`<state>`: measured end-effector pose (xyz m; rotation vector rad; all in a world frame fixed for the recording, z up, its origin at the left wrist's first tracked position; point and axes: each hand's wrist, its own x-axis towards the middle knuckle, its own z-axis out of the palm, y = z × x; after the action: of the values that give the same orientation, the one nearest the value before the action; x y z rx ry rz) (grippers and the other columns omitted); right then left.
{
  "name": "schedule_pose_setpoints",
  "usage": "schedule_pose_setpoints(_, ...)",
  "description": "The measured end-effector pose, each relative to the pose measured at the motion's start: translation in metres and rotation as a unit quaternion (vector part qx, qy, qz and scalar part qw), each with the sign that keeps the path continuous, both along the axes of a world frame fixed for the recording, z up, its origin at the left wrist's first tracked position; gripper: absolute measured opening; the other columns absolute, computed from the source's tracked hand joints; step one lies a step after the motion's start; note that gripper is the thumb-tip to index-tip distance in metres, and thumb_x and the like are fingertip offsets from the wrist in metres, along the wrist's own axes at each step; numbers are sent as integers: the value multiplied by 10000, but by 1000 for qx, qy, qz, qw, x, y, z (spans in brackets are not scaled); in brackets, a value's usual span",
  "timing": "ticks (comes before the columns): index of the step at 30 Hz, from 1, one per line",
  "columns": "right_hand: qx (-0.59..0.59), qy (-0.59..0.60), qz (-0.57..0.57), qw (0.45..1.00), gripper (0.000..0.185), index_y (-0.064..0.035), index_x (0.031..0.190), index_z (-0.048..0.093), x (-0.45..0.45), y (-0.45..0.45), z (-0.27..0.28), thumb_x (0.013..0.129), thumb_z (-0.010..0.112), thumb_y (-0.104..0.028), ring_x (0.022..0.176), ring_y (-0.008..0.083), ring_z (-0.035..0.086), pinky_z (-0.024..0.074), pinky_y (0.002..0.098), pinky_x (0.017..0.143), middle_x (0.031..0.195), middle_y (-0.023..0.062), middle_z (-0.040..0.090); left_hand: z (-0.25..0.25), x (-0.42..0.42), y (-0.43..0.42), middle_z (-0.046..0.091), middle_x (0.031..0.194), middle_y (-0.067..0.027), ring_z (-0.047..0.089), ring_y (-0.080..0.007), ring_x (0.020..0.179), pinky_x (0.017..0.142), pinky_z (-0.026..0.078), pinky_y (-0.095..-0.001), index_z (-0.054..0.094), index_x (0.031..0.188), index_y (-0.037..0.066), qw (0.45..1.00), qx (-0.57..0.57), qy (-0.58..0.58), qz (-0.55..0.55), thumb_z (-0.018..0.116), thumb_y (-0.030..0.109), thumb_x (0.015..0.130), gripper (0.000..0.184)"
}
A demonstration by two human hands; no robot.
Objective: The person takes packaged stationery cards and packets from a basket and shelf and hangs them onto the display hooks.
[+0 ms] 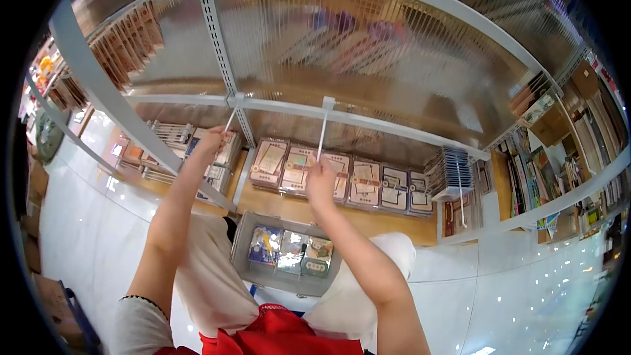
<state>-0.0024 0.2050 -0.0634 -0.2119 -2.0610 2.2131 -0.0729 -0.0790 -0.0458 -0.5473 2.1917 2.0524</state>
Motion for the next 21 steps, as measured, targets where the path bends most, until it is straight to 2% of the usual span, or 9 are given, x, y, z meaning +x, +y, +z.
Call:
schedule_pose_setpoints(2,-115,-72,-3,991,261,-18,1089,478,3,14,17,863,370,-87,374,52,291,214,199,322,522,-42,356,17,7,14,541,819,6,351,-47,505,407,296,-183,515,1119,29,995,88,34,-30,398,52,883,264)
schedule_pose_setpoints(6,-109,-99,-16,989,271,-5,1110,447,11,37,35,863,376,-91,348,41,250,189,200,292,493,-51,301,51,30,58,524,896,5,350,-36,563,430,296,-160,493,1154,25,981,182,14,-72,394,55,904,270)
schedule_pose_setpoints(10,-130,-126,1,983,271,-11,1117,442,17,49,40,871,357,-87,348,47,240,192,203,298,491,-51,285,33,26,88,493,915,12,365,-17,566,424,295,-126,464,1173,31,958,258,-44,-120,405,61,901,280)
schedule_pose_setpoints(14,-146,-134,25,980,275,-17,1124,434,24,59,44,869,360,-85,357,49,242,191,205,301,499,-47,293,19,16,114,513,902,5,397,-10,576,428,330,-111,472,1137,35,945,292,-83,-120,399,36,891,256)
schedule_pose_setpoints(17,-154,-137,29,978,287,-21,1135,433,17,64,41,865,363,-88,364,50,247,190,206,303,505,-45,297,-2,3,122,513,923,-30,426,-59,604,437,355,-150,484,1111,17,932,328,-99,-123,389,26,892,239)
schedule_pose_setpoints(21,-104,-149,11,983,306,-36,1148,444,11,61,13,857,363,-82,367,51,260,190,214,310,525,-43,328,2,6,138,500,853,-17,425,-55,584,424,352,-146,481,1105,34,948,293,-90,-89,378,26,893,236)
